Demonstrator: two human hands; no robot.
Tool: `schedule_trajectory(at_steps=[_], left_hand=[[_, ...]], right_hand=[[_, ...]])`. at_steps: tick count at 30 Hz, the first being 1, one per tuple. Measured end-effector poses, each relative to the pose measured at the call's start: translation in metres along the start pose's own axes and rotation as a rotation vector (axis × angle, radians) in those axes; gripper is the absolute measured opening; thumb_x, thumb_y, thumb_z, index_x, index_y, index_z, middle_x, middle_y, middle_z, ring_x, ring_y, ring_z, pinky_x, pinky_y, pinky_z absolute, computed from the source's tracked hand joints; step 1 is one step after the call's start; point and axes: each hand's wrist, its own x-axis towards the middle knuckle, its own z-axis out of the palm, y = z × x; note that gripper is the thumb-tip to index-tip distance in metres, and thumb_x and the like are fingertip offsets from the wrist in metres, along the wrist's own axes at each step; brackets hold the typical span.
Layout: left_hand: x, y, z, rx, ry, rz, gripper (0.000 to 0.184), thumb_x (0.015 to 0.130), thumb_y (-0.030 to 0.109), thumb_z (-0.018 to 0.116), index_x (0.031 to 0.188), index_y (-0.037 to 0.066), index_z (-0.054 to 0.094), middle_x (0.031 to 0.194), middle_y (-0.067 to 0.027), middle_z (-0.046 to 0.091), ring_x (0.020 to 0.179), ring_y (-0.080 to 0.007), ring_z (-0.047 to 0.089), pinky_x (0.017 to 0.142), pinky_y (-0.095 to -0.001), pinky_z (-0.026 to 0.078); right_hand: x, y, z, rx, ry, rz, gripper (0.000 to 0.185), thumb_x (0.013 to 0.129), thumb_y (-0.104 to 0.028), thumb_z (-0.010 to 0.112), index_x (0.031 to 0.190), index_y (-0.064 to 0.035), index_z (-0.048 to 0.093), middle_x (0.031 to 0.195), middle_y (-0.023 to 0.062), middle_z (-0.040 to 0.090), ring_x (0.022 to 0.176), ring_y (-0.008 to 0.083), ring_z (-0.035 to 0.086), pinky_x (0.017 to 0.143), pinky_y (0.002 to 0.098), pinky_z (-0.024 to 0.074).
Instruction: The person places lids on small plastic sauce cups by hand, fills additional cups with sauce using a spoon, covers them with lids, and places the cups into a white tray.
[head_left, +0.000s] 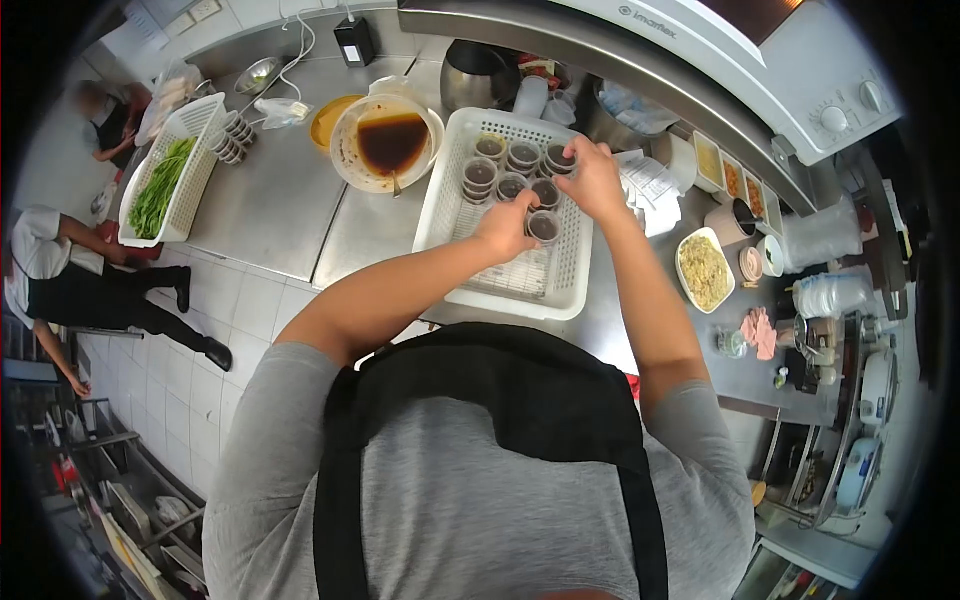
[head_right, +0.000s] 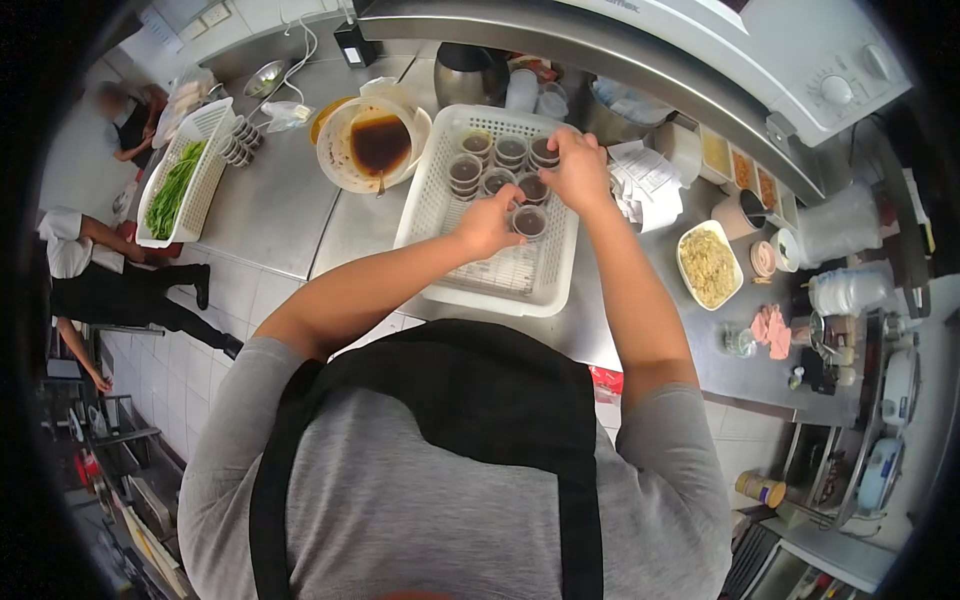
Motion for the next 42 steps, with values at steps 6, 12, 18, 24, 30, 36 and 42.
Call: schedule_trajectory(at_steps=[6, 12, 18, 24, 30, 36, 42], left_hand=[[-0.023, 0.03, -0.014, 0.229, 0.041, 0.132, 0.043, 0.071, 0.023, 0.079, 0.104, 0.012, 0.054, 0.105, -0.0124, 0.057, 0.099, -0.0319, 0.06, 0.08, -0.0419, 0.05], [-0.006, 0.024, 0.013, 0.235, 0.078, 0.186, 0.031, 0.07, 0.019, 0.078, 0.09, 0.01, 0.057, 0.103, -0.0115, 0.057, 0.095, -0.0327, 0.06, 0.079, -0.0426, 0.05], [-0.007, 0.032, 0.01, 0.266, 0.131, 0.208, 0.029, 0.069, 0.017, 0.077, 0.089, 0.011, 0.057, 0.1, -0.0095, 0.057, 0.097, -0.0322, 0.057, 0.081, -0.0418, 0.049], [-0.002, 0.033, -0.034, 0.301, 0.337, 0.24, 0.031, 0.067, 0.018, 0.078, 0.09, 0.01, 0.059, 0.098, -0.0049, 0.062, 0.097, -0.029, 0.054, 0.083, -0.0418, 0.043], [0.012, 0.008, -0.036, 0.678, 0.366, 0.222, 0.033, 0.074, 0.03, 0.073, 0.1, 0.011, 0.062, 0.105, -0.0049, 0.063, 0.108, -0.0253, 0.049, 0.091, -0.0462, 0.033], [0.014, -0.002, -0.029, 0.693, 0.401, 0.231, 0.033, 0.073, 0.032, 0.072, 0.102, 0.018, 0.063, 0.113, -0.0043, 0.058, 0.111, -0.0259, 0.047, 0.09, -0.0502, 0.033], [0.022, -0.006, -0.033, 0.756, 0.323, 0.233, 0.048, 0.068, 0.041, 0.074, 0.111, 0.023, 0.062, 0.111, -0.0058, 0.055, 0.114, -0.0257, 0.044, 0.091, -0.0498, 0.034]], right_hand=[[0.011, -0.002, 0.004, -0.097, -0.067, 0.057, 0.041, 0.063, -0.023, 0.082, 0.092, -0.0119, 0.056, 0.097, 0.0054, 0.064, 0.098, 0.0294, 0.056, 0.083, 0.0466, 0.0404], [0.016, 0.003, 0.007, -0.151, -0.123, 0.08, 0.037, 0.065, -0.029, 0.078, 0.091, -0.0127, 0.058, 0.096, 0.0051, 0.065, 0.099, 0.0282, 0.055, 0.081, 0.048, 0.0389], [0.02, -0.005, 0.003, -0.152, -0.15, 0.102, 0.036, 0.066, -0.031, 0.077, 0.09, -0.0136, 0.057, 0.095, 0.0044, 0.064, 0.1, 0.0276, 0.055, 0.081, 0.0481, 0.0371], [0.01, -0.01, -0.009, -0.082, 0.041, -0.018, 0.027, 0.065, -0.027, 0.077, 0.08, -0.0128, 0.059, 0.091, 0.0028, 0.063, 0.093, 0.0265, 0.054, 0.08, 0.0455, 0.0359], [-0.025, -0.03, -0.015, -0.1, -0.062, -0.089, 0.028, 0.063, -0.023, 0.08, 0.077, -0.0115, 0.06, 0.087, 0.0002, 0.064, 0.092, 0.0234, 0.055, 0.079, 0.0407, 0.0363], [-0.032, -0.023, 0.005, -0.189, -0.01, -0.14, 0.025, 0.064, -0.024, 0.081, 0.08, -0.0121, 0.065, 0.109, 0.0026, 0.064, 0.103, 0.0239, 0.054, 0.085, 0.0424, 0.0379], [-0.038, -0.045, -0.008, -0.114, -0.122, -0.123, 0.032, 0.059, -0.018, 0.082, 0.086, -0.0108, 0.067, 0.113, 0.01, 0.055, 0.105, 0.0314, 0.05, 0.085, 0.0449, 0.0393]])
